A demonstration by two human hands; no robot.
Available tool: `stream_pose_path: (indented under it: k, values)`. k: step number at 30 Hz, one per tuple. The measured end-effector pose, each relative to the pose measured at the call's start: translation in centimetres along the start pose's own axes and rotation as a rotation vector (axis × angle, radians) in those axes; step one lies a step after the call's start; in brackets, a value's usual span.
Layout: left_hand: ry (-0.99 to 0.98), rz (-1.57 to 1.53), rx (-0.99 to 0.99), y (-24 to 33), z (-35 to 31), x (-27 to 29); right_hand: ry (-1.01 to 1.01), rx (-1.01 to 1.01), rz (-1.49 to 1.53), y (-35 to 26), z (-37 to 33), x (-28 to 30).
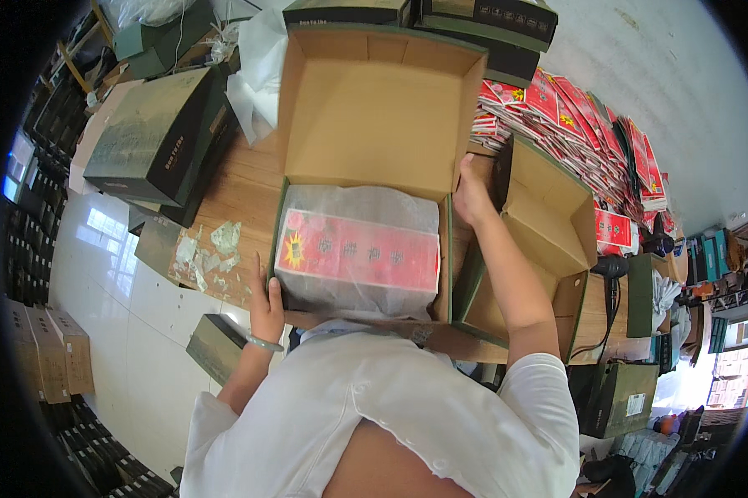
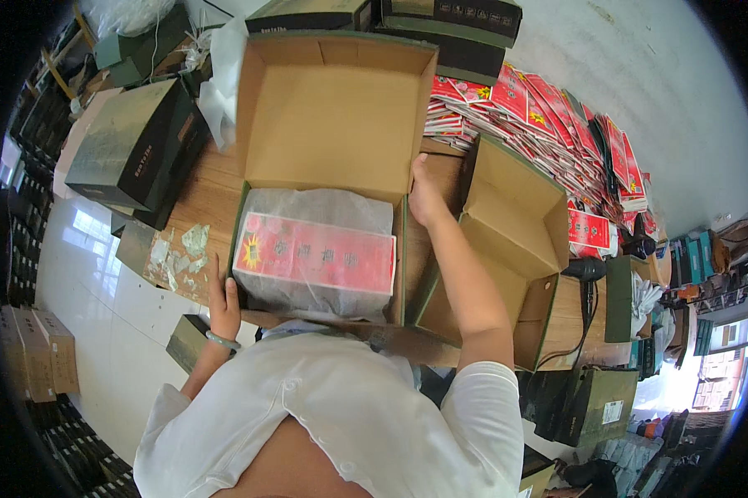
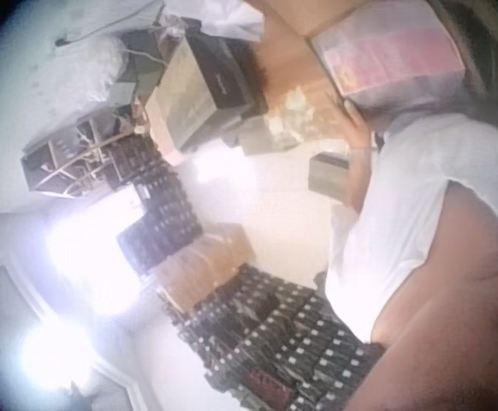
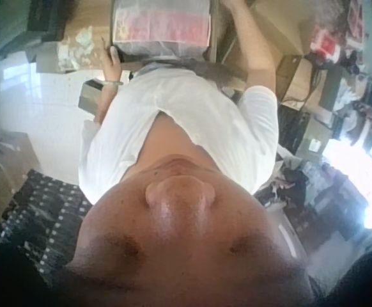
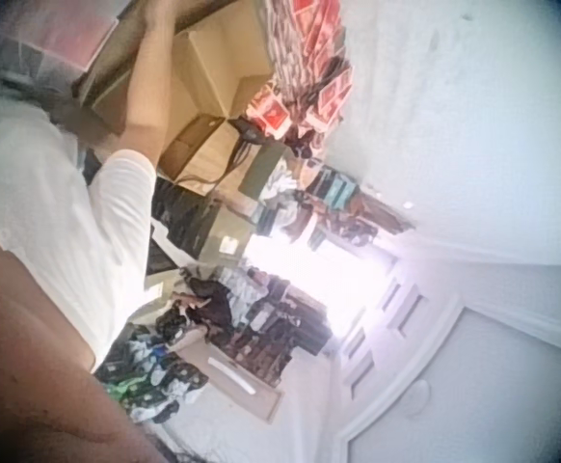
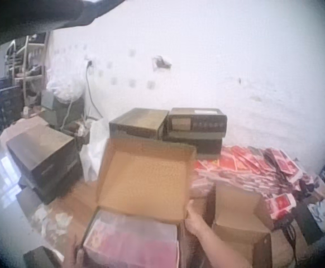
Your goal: The person places a shoe into a cardboard box, adds a white tissue sheet, inserts a red card, and closes the box. They then use a handheld scanner on the box label and stack the finished box with others.
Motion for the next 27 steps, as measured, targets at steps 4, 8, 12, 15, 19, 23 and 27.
stream_pose_path:
  k: [4, 8, 12, 15, 19, 23, 27]
  values:
    - [0.100, 0.015, -0.111, -1.9, 0.3, 1.1, -0.220, 0.130, 0.180, -3.7, -4.5, 0.4]
    - [0.097, -0.861, 0.255, -7.5, 0.4, 2.6, -0.249, -0.236, 0.339, -3.9, -12.2, -3.6]
    - [-0.282, -1.086, 0.267, 0.6, 0.9, 3.6, -0.085, -0.276, -0.381, -2.5, -18.3, -4.4]
    - [-0.362, -0.646, 0.270, 0.4, 0.2, 2.6, 0.043, -0.155, -0.478, -0.5, -20.9, -4.7]
    - [-0.227, -0.170, 0.126, -0.7, 0.6, 1.4, 0.251, 0.027, -0.786, 1.7, -22.2, -4.2]
    - [-0.241, -0.268, 0.149, -2.2, 1.4, 0.6, 0.301, 0.047, -0.747, 3.2, -22.3, -4.4]
    - [-0.278, -0.291, 0.156, -3.3, 2.0, 0.7, 0.288, 0.006, -0.477, 4.1, -22.0, -4.6]
Point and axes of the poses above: each hand's wrist, its own z-axis towards the middle knuckle, its own x-axis out of the back of the hand, y = z × x, the point moved 10 cm from there along z, towards the middle knuckle, and after that the axes turned 5 degrees about x, right-handed, at the moved point
